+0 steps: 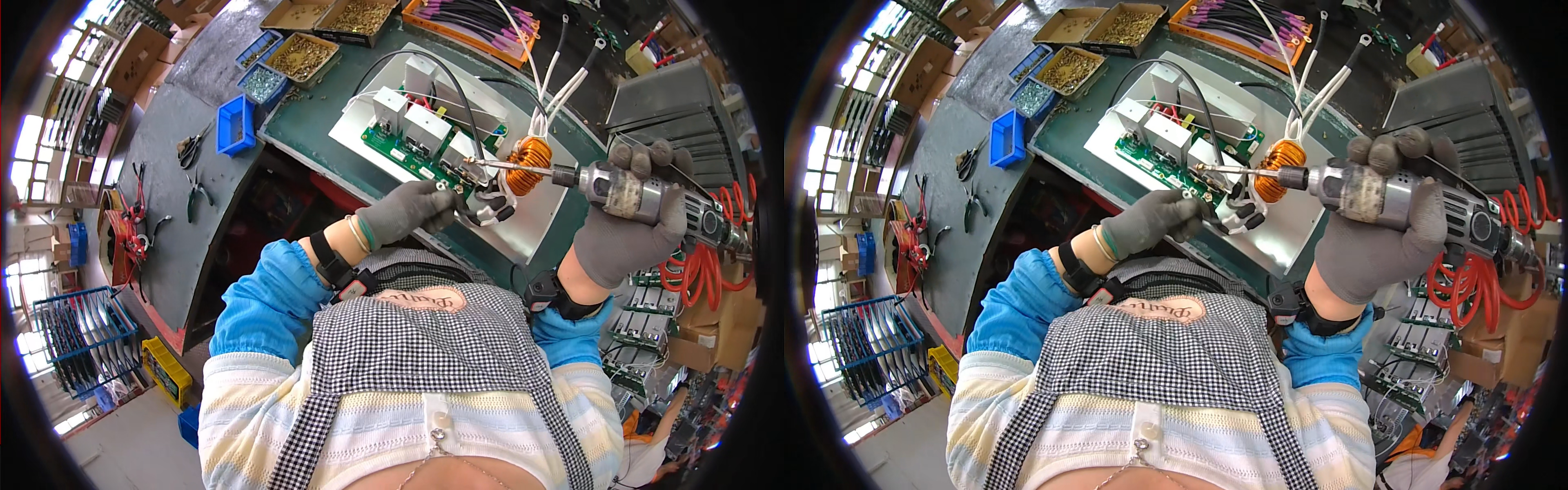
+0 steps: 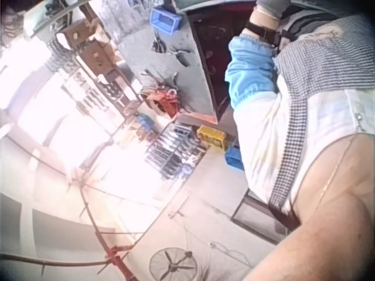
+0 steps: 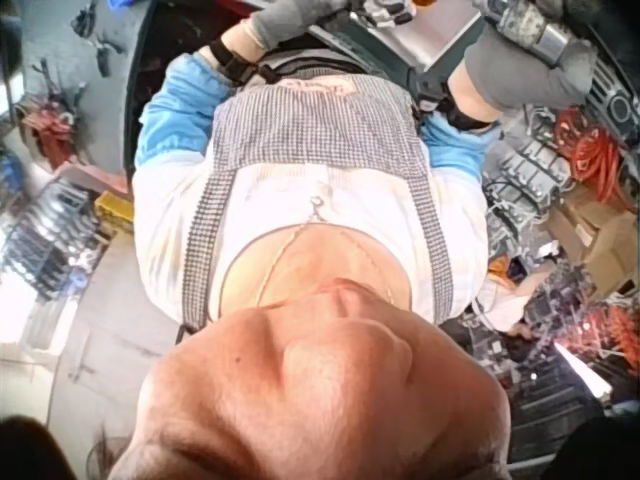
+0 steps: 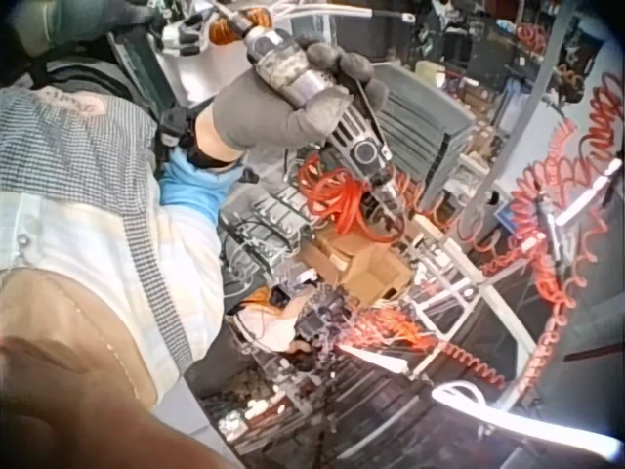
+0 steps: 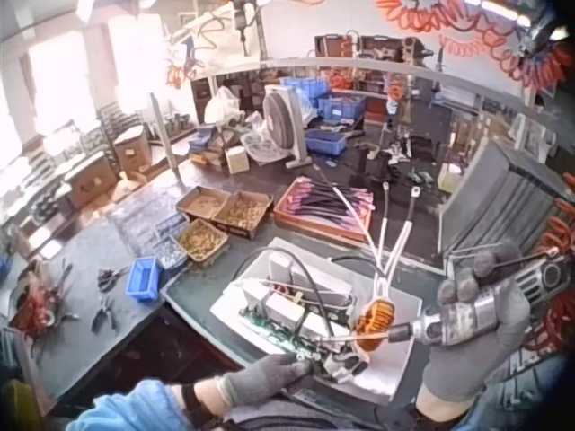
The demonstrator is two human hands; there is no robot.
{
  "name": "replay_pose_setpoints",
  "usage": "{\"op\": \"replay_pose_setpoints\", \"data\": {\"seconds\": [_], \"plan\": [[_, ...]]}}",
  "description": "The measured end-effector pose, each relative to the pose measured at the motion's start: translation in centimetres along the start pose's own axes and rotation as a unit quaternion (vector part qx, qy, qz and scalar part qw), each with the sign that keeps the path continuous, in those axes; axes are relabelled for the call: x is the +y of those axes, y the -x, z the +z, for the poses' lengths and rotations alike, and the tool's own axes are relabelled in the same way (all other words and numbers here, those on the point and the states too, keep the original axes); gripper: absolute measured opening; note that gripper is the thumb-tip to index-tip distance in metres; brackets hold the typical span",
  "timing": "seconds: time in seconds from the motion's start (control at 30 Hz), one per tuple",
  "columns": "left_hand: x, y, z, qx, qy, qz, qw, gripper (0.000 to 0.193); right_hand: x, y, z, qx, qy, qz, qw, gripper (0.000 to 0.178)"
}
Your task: Assembling and securing components on a metal plate using various screwdrivers.
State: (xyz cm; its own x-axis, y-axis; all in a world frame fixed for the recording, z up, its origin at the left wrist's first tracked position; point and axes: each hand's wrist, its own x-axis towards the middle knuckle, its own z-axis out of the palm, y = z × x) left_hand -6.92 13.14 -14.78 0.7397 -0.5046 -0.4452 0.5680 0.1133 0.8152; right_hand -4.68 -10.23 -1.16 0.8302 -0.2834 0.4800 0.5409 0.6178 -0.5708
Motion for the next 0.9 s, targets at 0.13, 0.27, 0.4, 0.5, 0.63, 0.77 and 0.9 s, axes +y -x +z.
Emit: {"op": "replay_pose_setpoints", "data": {"seconds": [0.13,0.27,0.4,0.5,0.63,0.77,0.9], "plan": [[1.2,-0.3,1.2,0.028,-0.245,-0.034,0.968,0.033,0.7,0.7,0.7,-0.059,0.003,0.021,0.998,0.040],[1.0,0.0,1.8,0.112,-0.095,-0.054,0.988,0.033,1.5,1.6,1.1,-0.059,0.052,0.028,0.997,0.041],[0.7,0.1,1.7,0.127,-0.082,-0.048,0.987,0.031,3.0,2.7,1.4,-0.090,0.062,0.075,0.991,0.040],[0.7,-0.1,1.6,0.130,-0.091,-0.070,0.985,0.031,4.1,3.3,1.5,-0.087,0.096,0.076,0.989,0.041],[0.6,0.0,1.5,0.143,-0.096,-0.071,0.982,0.031,5.2,3.6,1.4,-0.114,0.106,0.078,0.985,0.042],[0.6,0.2,1.4,0.132,-0.059,-0.050,0.988,0.029,5.9,3.6,1.6,-0.132,0.099,0.097,0.982,0.041],[0.9,0.1,1.1,0.134,-0.073,-0.043,0.987,0.027,6.0,3.5,2.2,-0.182,0.100,0.116,0.971,0.043]]}}
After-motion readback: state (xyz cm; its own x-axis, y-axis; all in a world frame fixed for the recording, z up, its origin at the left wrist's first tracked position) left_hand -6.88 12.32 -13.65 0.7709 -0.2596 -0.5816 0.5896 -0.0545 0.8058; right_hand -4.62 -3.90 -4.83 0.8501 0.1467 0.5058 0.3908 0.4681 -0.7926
